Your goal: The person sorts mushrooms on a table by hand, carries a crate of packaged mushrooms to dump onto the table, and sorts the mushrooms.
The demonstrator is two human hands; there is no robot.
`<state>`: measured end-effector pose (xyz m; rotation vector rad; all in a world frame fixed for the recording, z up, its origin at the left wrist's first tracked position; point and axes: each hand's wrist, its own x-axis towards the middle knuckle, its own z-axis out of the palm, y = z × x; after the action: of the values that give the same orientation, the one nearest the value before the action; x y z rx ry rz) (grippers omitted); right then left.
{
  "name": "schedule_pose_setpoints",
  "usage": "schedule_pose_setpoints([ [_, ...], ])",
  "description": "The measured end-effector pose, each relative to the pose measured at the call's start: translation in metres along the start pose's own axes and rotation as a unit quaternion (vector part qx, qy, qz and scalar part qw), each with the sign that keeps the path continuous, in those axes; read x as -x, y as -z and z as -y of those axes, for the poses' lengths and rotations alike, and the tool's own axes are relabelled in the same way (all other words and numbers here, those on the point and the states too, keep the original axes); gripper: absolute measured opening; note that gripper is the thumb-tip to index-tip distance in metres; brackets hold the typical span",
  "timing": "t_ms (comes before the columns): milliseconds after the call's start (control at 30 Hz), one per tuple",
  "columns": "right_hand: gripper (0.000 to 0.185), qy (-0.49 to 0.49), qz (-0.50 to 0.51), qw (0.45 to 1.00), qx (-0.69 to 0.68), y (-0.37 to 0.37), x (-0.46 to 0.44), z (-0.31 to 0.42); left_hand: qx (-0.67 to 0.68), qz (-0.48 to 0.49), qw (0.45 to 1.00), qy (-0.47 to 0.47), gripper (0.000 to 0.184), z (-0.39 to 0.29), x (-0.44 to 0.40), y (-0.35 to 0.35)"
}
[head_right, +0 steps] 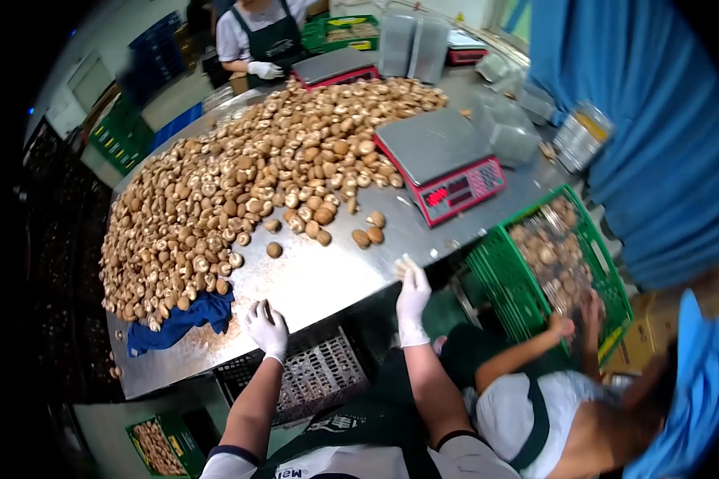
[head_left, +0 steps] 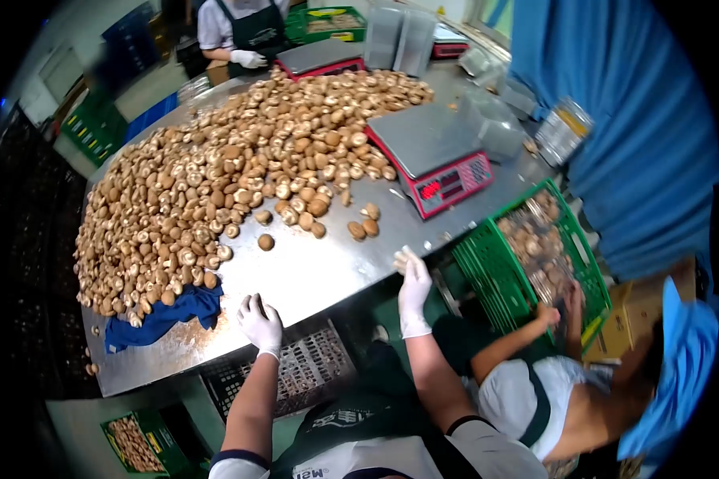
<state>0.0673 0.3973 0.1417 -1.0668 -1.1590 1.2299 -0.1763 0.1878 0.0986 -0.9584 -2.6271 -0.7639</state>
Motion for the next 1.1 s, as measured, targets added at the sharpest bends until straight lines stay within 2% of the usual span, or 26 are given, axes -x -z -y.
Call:
schedule_pose_setpoints([
  [200, 0.033, 0.012, -0.005, 0.999, -0.037, -0.042, -0.139, 0.020, -0.012, 0.009, 0.999, 0.029, 0.032, -0.011, -0.006, 0.002],
  [300, 0.034, 0.012, 0.010, 0.999, -0.032, -0.022, -0.189, 0.043, -0.003, 0.030, 0.998, 0.051, 0.033, -0.014, -0.009, 0.007],
  [333, 0.033, 0.077, 0.010, 0.997, -0.002, -0.008, -0.204, 0.037, 0.022, 0.034, 0.998, 0.054, 0.033, -0.014, -0.009, 0.001],
  [400, 0.030, 0.080, -0.012, 0.997, -0.013, 0.019, -0.223, 0.045, -0.007, 0.072, 0.997, 0.018, 0.034, -0.007, -0.009, -0.001],
  [467, 0.029, 0.060, -0.052, 0.996, -0.040, 0.055, -0.237, 0.039, 0.142, 0.051, 0.983, 0.107, 0.036, -0.013, -0.004, -0.009],
  [533, 0.028, 0.065, -0.121, 0.990, -0.010, 0.088, -0.242, 0.038, -0.090, 0.084, 0.992, -0.018, 0.041, -0.002, -0.008, -0.003],
  [600, 0.028, 0.088, -0.178, 0.979, 0.045, 0.122, -0.236, 0.038, -0.115, 0.085, 0.990, -0.019, 0.045, 0.005, -0.007, -0.007],
  [667, 0.028, 0.054, -0.228, 0.969, 0.081, 0.154, -0.233, 0.038, -0.119, 0.074, 0.990, -0.028, 0.044, 0.010, -0.005, -0.014],
  [733, 0.029, 0.100, -0.256, 0.947, 0.168, 0.188, -0.227, 0.033, -0.122, 0.077, 0.989, -0.014, 0.044, 0.007, -0.002, -0.013],
  [800, 0.034, 0.152, -0.292, 0.890, 0.316, 0.223, -0.216, 0.045, -0.129, 0.074, 0.989, -0.027, 0.047, 0.008, -0.001, -0.011],
  [867, 0.040, 0.168, -0.306, 0.858, 0.377, 0.271, -0.214, 0.040, -0.117, 0.065, 0.991, -0.021, 0.048, 0.005, -0.003, -0.008],
  [967, 0.048, 0.037, -0.377, 0.857, 0.348, 0.322, -0.194, 0.060, -0.120, 0.072, 0.990, -0.003, 0.046, -0.002, -0.005, -0.004],
  [1000, 0.051, 0.035, -0.402, 0.840, 0.362, 0.355, -0.192, 0.040, -0.114, 0.067, 0.991, -0.008, 0.046, 0.001, -0.003, -0.007],
  [1033, 0.054, 0.001, -0.419, 0.869, 0.263, 0.362, -0.186, 0.048, -0.107, 0.062, 0.992, -0.015, 0.045, 0.007, -0.002, -0.009],
  [1067, 0.059, -0.084, -0.438, 0.853, 0.270, 0.369, -0.176, 0.057, -0.100, 0.056, 0.993, -0.022, 0.045, 0.011, -0.002, -0.014],
  [1100, 0.066, -0.142, -0.429, 0.853, 0.260, 0.395, -0.171, 0.034, -0.112, 0.062, 0.991, -0.027, 0.043, 0.008, -0.003, -0.011],
])
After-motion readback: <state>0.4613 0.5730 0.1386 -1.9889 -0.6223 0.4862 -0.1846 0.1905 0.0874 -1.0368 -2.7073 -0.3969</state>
